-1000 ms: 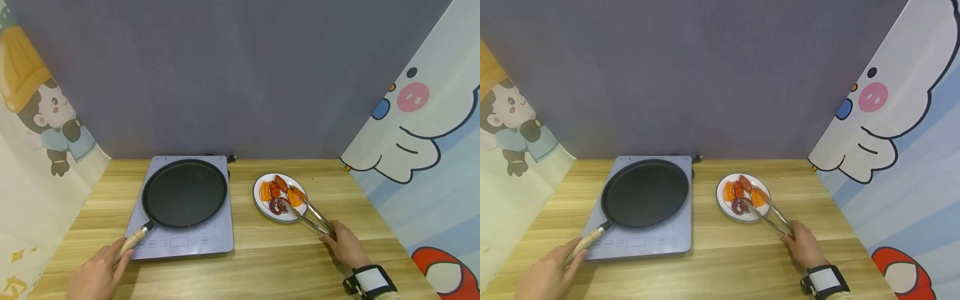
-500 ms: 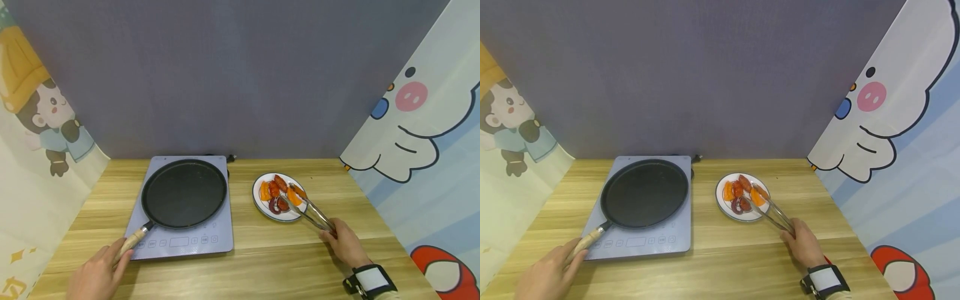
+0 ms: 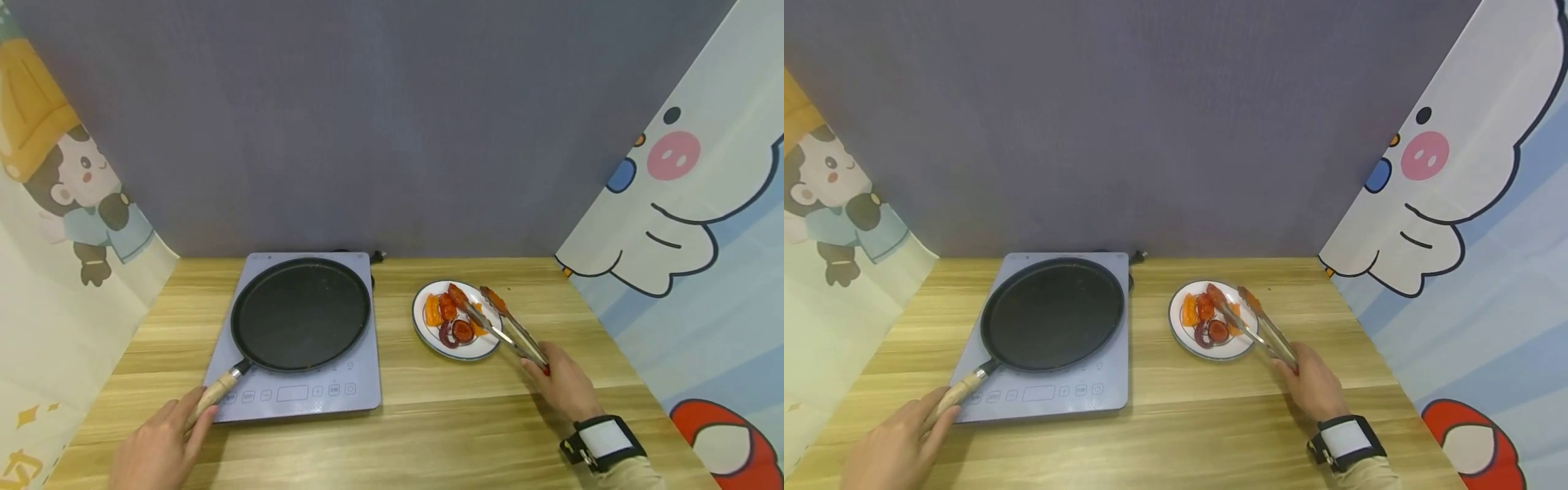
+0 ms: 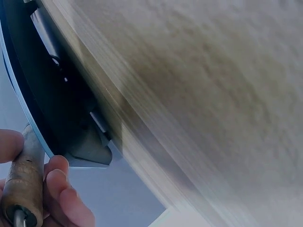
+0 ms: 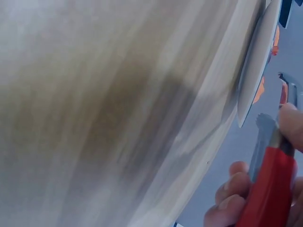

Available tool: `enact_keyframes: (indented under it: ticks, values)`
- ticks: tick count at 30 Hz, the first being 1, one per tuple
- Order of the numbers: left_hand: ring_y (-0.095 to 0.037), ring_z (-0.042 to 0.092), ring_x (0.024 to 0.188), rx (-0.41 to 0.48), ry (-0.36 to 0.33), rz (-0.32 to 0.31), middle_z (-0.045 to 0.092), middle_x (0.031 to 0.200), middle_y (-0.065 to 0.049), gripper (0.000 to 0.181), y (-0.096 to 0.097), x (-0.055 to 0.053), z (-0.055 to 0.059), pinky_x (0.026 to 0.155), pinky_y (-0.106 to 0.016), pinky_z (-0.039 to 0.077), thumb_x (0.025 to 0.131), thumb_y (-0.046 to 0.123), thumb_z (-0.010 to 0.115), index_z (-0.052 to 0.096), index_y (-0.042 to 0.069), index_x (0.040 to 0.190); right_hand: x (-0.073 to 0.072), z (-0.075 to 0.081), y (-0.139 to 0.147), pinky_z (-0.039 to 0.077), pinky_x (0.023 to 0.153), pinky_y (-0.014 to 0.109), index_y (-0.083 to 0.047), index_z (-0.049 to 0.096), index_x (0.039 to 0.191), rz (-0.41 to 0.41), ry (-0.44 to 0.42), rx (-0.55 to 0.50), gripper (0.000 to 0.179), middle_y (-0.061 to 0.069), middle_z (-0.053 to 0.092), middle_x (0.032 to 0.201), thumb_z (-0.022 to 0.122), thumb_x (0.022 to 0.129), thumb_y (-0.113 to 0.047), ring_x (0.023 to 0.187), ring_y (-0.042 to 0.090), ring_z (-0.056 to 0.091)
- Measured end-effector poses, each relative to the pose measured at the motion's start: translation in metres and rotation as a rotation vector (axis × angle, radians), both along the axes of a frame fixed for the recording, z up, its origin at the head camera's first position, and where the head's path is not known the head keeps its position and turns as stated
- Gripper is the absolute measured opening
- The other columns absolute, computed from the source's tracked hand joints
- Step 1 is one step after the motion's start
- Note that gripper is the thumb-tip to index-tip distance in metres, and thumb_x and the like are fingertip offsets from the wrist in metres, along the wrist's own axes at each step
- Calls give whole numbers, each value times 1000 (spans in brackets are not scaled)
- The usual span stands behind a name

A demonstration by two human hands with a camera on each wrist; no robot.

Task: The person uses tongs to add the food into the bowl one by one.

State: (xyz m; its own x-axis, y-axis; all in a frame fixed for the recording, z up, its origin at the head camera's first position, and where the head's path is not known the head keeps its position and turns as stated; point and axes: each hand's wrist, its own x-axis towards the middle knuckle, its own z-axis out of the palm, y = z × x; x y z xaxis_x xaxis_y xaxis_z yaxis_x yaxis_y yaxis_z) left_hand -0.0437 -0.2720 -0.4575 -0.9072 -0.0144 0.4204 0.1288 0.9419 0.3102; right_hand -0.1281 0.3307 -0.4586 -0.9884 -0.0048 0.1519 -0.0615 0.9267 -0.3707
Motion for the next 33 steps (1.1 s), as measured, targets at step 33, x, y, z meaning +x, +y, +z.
enact_keyframes:
  ticks: [33]
  values:
    - [-14,40,47,-14,-21,24,56,70,-3,39,1,1,1,39,-36,29,85,31,72,63,7,114,-35,40,-12,33,46,33,1,61,102,124,3,226,31,5,54,69,62,93,-29,53,16,46]
